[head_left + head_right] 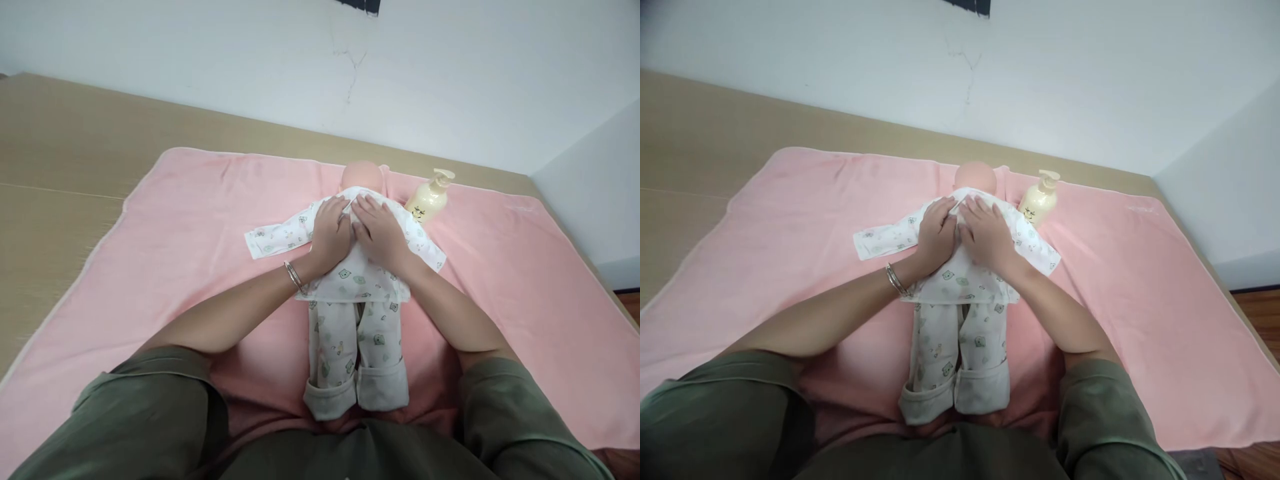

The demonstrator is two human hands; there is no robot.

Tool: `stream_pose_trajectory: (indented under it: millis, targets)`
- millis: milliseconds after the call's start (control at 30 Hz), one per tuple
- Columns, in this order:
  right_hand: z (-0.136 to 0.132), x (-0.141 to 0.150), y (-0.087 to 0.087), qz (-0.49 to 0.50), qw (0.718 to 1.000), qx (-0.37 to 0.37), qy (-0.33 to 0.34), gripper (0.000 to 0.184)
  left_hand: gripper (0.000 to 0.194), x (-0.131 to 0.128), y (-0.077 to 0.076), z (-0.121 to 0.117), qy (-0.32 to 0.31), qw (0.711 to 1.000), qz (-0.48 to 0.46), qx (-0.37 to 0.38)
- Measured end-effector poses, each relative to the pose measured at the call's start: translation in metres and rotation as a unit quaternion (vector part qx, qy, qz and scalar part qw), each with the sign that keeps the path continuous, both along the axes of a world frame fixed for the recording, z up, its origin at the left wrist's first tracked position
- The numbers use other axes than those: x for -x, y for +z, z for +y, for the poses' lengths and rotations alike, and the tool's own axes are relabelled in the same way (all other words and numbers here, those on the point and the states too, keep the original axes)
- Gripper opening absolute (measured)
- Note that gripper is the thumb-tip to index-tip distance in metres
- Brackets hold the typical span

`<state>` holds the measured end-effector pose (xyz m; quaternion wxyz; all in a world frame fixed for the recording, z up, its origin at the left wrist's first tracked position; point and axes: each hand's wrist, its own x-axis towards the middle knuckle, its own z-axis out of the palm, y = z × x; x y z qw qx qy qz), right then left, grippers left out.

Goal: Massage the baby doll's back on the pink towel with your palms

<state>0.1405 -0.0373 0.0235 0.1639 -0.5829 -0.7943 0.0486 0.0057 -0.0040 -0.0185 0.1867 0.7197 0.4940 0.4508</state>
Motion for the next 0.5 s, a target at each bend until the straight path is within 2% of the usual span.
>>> stream_pose_trajectory:
  millis: [100,200,367,500]
  targets:
    - [0.013,-0.008,0.003,0.006,0.997,0.036,-0.066,0.058,0.041,-0.001,0.0,-0.001,-0.002,1.0,0.006,-0.004]
    - [0.003,-0.003,0.002,-0.02,0.994,0.03,-0.107,0.059,0.041,0.0,0.0,-0.001,-0.004,1.0,0.013,-0.006]
    - [-0.024,0.01,-0.002,-0.038,0.997,-0.011,-0.06,0.056,0.041,0.001,0.001,0.001,-0.012,0.999,0.039,-0.005]
    - [-0.007,0.001,-0.001,-0.005,0.999,0.009,-0.031,0.055,0.043,0.0,0.003,-0.001,-0.019,0.997,0.079,-0.009]
